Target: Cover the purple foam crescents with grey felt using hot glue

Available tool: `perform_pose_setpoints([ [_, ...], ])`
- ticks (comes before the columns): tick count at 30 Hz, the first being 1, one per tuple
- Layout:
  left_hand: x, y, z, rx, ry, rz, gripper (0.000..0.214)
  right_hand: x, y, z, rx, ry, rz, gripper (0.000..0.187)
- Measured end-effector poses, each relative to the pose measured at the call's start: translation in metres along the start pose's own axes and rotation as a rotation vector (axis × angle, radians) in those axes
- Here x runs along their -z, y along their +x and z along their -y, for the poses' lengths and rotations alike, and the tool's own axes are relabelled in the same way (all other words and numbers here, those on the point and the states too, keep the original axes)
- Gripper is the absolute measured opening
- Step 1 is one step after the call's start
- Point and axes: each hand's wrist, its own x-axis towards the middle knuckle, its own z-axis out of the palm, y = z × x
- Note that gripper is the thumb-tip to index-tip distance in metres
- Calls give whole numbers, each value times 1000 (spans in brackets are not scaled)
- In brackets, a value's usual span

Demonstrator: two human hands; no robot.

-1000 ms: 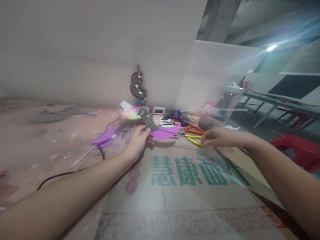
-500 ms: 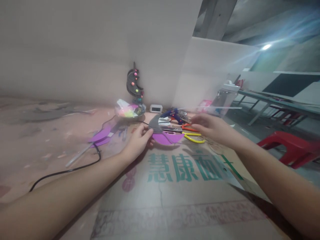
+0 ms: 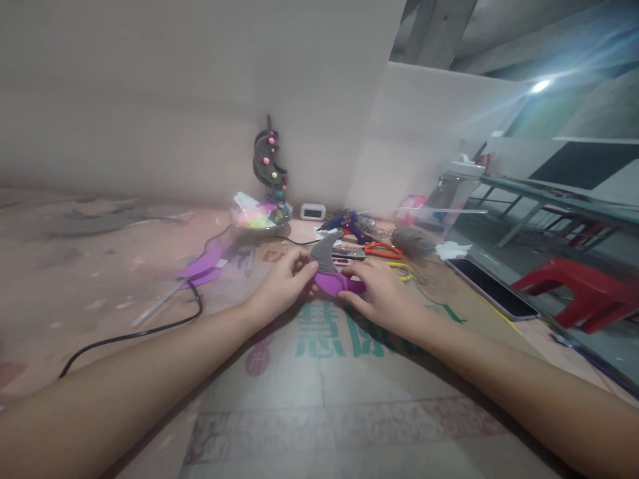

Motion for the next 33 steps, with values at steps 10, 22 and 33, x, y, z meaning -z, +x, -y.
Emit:
perform_pose_setpoints([
  [10, 0, 2, 6, -13, 12, 46, 20, 10, 9, -14, -310, 577, 124, 21],
  [22, 3, 4, 2, 91, -86, 55, 24, 13, 13, -59, -493, 1095, 491, 36],
  [33, 2, 3, -2, 170, -45, 149, 25, 4, 15, -62, -211, 195, 102, 17],
])
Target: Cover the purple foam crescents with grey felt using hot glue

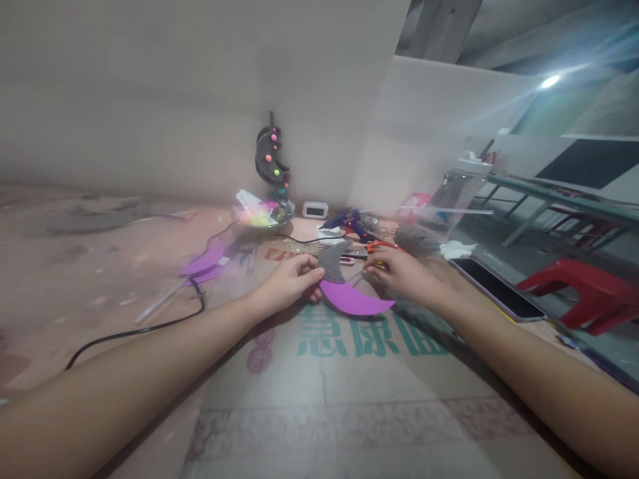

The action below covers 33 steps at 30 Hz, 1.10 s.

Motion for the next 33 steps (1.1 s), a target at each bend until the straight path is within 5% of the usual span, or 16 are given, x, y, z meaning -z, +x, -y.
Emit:
perform_pose_setpoints([
  [2, 1, 1, 0, -4, 11, 13, 24, 1, -2, 7, 32, 67, -12, 21],
  [5, 1, 1, 1, -8, 26, 23, 23, 2, -7, 26, -102, 387, -29, 29],
  [11, 1, 0, 0, -8, 50, 14, 24, -17, -17, 43, -199, 923, 181, 41],
  [21, 1, -1, -1, 5, 9, -15, 21, -21, -19, 50, -197, 651, 299, 25],
  [33, 5, 1, 7, -148, 235, 57, 28, -28, -24, 54, -144, 641, 233, 25],
])
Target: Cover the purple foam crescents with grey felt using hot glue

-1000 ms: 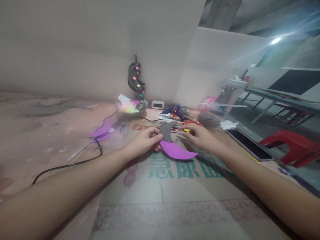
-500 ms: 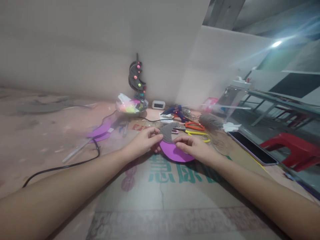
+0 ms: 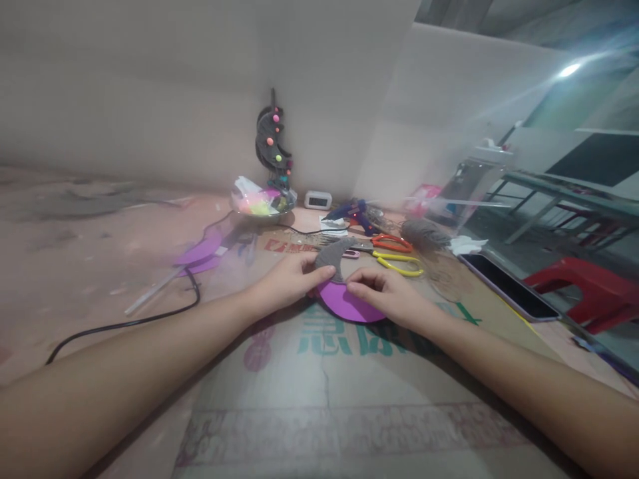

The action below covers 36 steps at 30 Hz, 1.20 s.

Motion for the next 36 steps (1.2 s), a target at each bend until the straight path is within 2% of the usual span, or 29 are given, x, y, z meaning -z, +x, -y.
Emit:
perform_pose_setpoints([
  [10, 0, 0, 0, -42, 18, 28, 23, 0, 0, 6, -65, 90, -109, 27],
  [23, 2, 0, 0, 42, -62, 59, 28, 1, 1, 2, -60, 1, -101, 28],
  [30, 4, 0, -1, 59, -40, 75, 32, 5, 5, -5, 32, -67, -50, 25],
  [32, 4, -1, -2, 73, -50, 63, 33, 5, 6, -8, 39, -11, -86, 28],
  [36, 3, 0, -4, 99, -100, -26, 34, 7, 4, -6, 45, 203, -282, 34],
])
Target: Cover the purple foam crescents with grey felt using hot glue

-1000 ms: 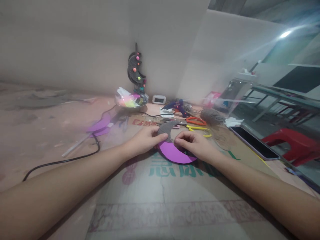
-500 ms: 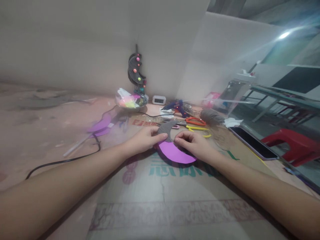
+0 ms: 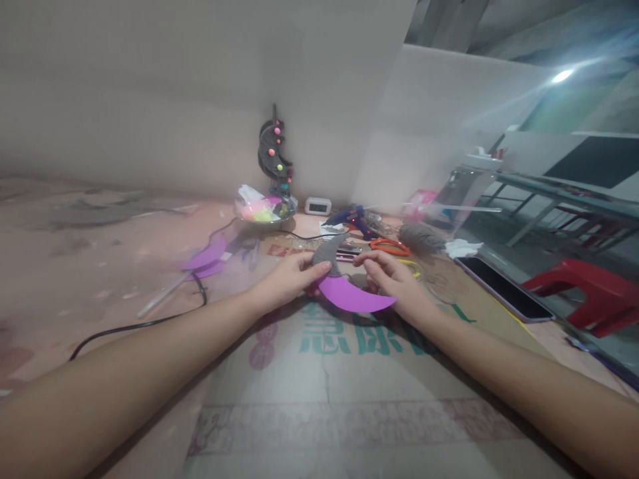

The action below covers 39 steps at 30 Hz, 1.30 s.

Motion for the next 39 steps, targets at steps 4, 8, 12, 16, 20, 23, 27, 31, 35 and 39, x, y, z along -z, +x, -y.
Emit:
perform_pose_setpoints([
  [4, -2, 1, -2, 29, -48, -121, 32, 3, -2, 3, 54, 29, -102, 33],
  [8, -1, 3, 2, 15, -107, -217, 35, 6, -3, -7, 20, 144, -46, 47],
  [12, 3, 7, 8, -29, -145, -249, 38, 7, -4, -13, 99, 199, -15, 50],
  [16, 3, 6, 5, -28, -183, -221, 36, 0, -5, -5, 38, -12, 27, 35],
  [20, 1, 4, 1, -14, -159, -184, 32, -7, -6, 2, 113, -236, 157, 23],
  [23, 0, 5, 3, -48, -93, -181, 32, -9, -8, 3, 147, -355, 181, 32],
  [27, -1, 8, 9, -97, -12, -224, 35, -9, -11, 4, 222, -400, 190, 36],
  [31, -3, 8, 9, -87, 92, -277, 42, -8, -10, -1, 382, -543, 139, 27],
  [35, -5, 3, 3, -68, 105, -252, 54, -6, -8, -9, 573, -634, 120, 35],
  [39, -7, 1, 0, -48, 15, -262, 52, -9, -10, -14, 680, -704, 153, 36],
])
